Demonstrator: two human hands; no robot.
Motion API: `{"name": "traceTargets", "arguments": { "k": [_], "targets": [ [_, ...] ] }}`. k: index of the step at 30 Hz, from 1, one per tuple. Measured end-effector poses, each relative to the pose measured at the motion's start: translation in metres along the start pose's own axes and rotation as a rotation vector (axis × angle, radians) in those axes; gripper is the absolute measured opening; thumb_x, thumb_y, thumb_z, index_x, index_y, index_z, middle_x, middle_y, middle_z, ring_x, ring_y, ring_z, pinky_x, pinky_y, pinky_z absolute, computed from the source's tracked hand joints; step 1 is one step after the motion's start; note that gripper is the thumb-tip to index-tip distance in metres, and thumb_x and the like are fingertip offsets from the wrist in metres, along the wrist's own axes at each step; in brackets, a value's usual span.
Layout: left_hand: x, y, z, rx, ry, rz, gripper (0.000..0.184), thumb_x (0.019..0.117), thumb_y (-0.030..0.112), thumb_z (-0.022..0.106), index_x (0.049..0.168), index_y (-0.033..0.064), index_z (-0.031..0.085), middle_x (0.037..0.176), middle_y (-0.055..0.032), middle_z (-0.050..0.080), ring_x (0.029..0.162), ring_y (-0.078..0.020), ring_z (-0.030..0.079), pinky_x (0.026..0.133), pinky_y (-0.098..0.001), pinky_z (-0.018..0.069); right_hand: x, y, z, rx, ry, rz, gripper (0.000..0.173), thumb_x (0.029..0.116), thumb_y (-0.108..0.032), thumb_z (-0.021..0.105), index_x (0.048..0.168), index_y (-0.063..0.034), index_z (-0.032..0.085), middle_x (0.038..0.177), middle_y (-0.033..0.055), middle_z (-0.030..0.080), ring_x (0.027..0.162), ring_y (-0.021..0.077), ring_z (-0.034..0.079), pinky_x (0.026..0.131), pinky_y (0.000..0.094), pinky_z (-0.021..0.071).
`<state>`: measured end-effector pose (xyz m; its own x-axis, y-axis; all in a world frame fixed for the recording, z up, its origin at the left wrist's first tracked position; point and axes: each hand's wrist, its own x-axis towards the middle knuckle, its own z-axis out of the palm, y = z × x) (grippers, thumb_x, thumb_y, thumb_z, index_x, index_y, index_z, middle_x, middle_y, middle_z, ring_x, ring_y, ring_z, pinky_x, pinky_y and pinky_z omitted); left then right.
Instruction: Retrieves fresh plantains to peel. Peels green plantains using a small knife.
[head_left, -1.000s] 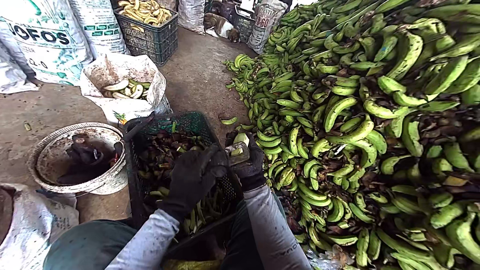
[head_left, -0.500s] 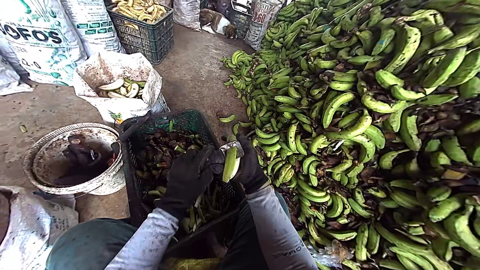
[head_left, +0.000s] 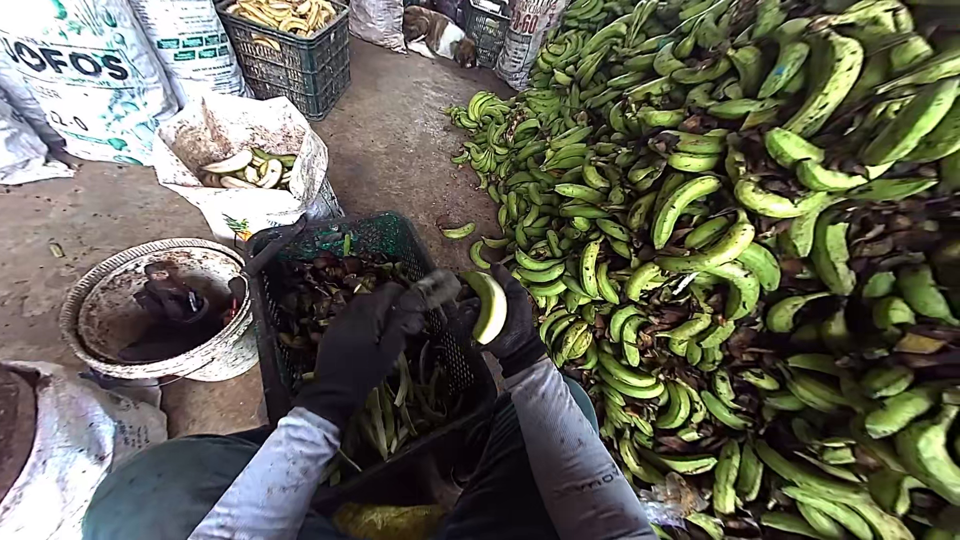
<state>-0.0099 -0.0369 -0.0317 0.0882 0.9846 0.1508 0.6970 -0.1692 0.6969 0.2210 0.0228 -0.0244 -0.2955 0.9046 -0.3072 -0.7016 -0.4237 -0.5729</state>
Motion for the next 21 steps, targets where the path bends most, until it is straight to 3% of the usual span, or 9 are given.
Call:
{"name": "traceTargets", "arguments": {
  "k": [2, 4, 6, 9, 11, 14, 16, 18, 21],
  "targets": [
    [-0.010, 0.005, 0.016, 0.104, 0.054, 0.204, 0.063, 0.0993, 0.059, 0.049, 0.144, 0.0168, 0.059, 0.123, -0.0180, 0.068, 0.113, -0.0379, 0.066, 0.094, -0.0613, 0.0524, 0.003, -0.003, -0.013, -0.003, -0.038, -0.036, 0.061, 0.1040, -0.056, 0.029, 0.106, -0.0075, 0.065, 0.078, 0.0063, 0.066, 0.061, 0.0147, 0.062, 0.055, 0.0297, 0.0552],
    [-0.016, 0.011, 0.031, 0.168, 0.168, 0.385, 0.062, 0.0980, 0.062, 0.049, 0.136, 0.0173, 0.066, 0.114, -0.0183, 0.071, 0.104, -0.0388, 0.069, 0.086, -0.0595, 0.0558, 0.005, -0.004, -0.022, 0.092, -0.079, -0.004, 0.057, 0.1042, -0.053, 0.031, 0.106, -0.0059, 0.063, 0.076, 0.0044, 0.062, 0.058, 0.0117, 0.059, 0.054, 0.0247, 0.0539],
    [-0.017, 0.017, 0.039, 0.186, 0.168, 0.428, 0.060, 0.0980, 0.061, 0.050, 0.135, 0.0181, 0.068, 0.110, -0.0192, 0.071, 0.097, -0.0395, 0.070, 0.081, -0.0579, 0.0567, 0.002, -0.003, -0.018, 0.141, -0.054, 0.051, 0.055, 0.1039, -0.052, 0.032, 0.103, -0.0052, 0.060, 0.073, 0.0039, 0.060, 0.054, 0.0108, 0.059, 0.051, 0.0229, 0.0535],
    [-0.013, 0.026, 0.032, 0.105, -0.095, 0.214, 0.055, 0.1002, 0.049, 0.054, 0.146, 0.0193, 0.059, 0.126, -0.0201, 0.066, 0.113, -0.0400, 0.065, 0.093, -0.0583, 0.0527, -0.004, 0.006, -0.004, -0.032, 0.009, 0.062, 0.050, 0.1041, -0.050, 0.033, 0.097, -0.0106, 0.062, 0.072, 0.0043, 0.063, 0.059, 0.0135, 0.062, 0.054, 0.0294, 0.0550],
    [-0.004, 0.021, 0.028, -0.043, -0.180, 0.033, 0.051, 0.1024, 0.041, 0.055, 0.148, 0.0187, 0.055, 0.133, -0.0162, 0.064, 0.121, -0.0331, 0.063, 0.102, -0.0553, 0.0493, -0.009, 0.015, 0.004, -0.128, -0.064, 0.050, 0.047, 0.1052, -0.047, 0.032, 0.097, -0.0130, 0.063, 0.076, 0.0050, 0.065, 0.067, 0.0147, 0.065, 0.061, 0.0329, 0.0574],
    [0.004, 0.006, 0.022, -0.214, -0.133, -0.197, 0.043, 0.1051, 0.046, 0.051, 0.137, 0.0200, 0.061, 0.114, -0.0092, 0.070, 0.102, -0.0254, 0.068, 0.090, -0.0546, 0.0541, -0.012, 0.024, 0.004, -0.308, -0.254, 0.008, 0.046, 0.1066, -0.043, 0.030, 0.099, -0.0144, 0.065, 0.074, 0.0011, 0.063, 0.062, 0.0084, 0.062, 0.058, 0.0248, 0.0561],
    [0.007, -0.007, 0.012, -0.242, -0.119, -0.362, 0.045, 0.1057, 0.052, 0.047, 0.134, 0.0199, 0.060, 0.107, -0.0106, 0.070, 0.097, -0.0274, 0.068, 0.087, -0.0576, 0.0532, -0.013, 0.023, 0.004, -0.335, -0.242, 0.043, 0.051, 0.1054, -0.044, 0.027, 0.094, -0.0097, 0.064, 0.069, 0.0034, 0.061, 0.055, 0.0100, 0.060, 0.052, 0.0244, 0.0545],
    [0.006, -0.014, 0.005, -0.254, -0.098, -0.393, 0.045, 0.1043, 0.056, 0.047, 0.133, 0.0229, 0.060, 0.104, -0.0087, 0.070, 0.094, -0.0257, 0.068, 0.084, -0.0564, 0.0540, -0.011, 0.018, 0.002, -0.318, -0.170, 0.053, 0.055, 0.1062, -0.046, 0.023, 0.096, -0.0080, 0.063, 0.068, 0.0048, 0.060, 0.053, 0.0115, 0.058, 0.050, 0.0250, 0.0536],
    [-0.001, -0.009, 0.002, -0.162, -0.091, -0.169, 0.050, 0.1007, 0.056, 0.053, 0.139, 0.0248, 0.060, 0.110, -0.0060, 0.070, 0.098, -0.0227, 0.067, 0.087, -0.0540, 0.0543, -0.007, 0.012, 0.001, -0.227, -0.054, 0.037, 0.058, 0.1072, -0.050, 0.025, 0.095, -0.0071, 0.062, 0.067, 0.0061, 0.059, 0.051, 0.0134, 0.057, 0.047, 0.0264, 0.0527]
  ]
}}
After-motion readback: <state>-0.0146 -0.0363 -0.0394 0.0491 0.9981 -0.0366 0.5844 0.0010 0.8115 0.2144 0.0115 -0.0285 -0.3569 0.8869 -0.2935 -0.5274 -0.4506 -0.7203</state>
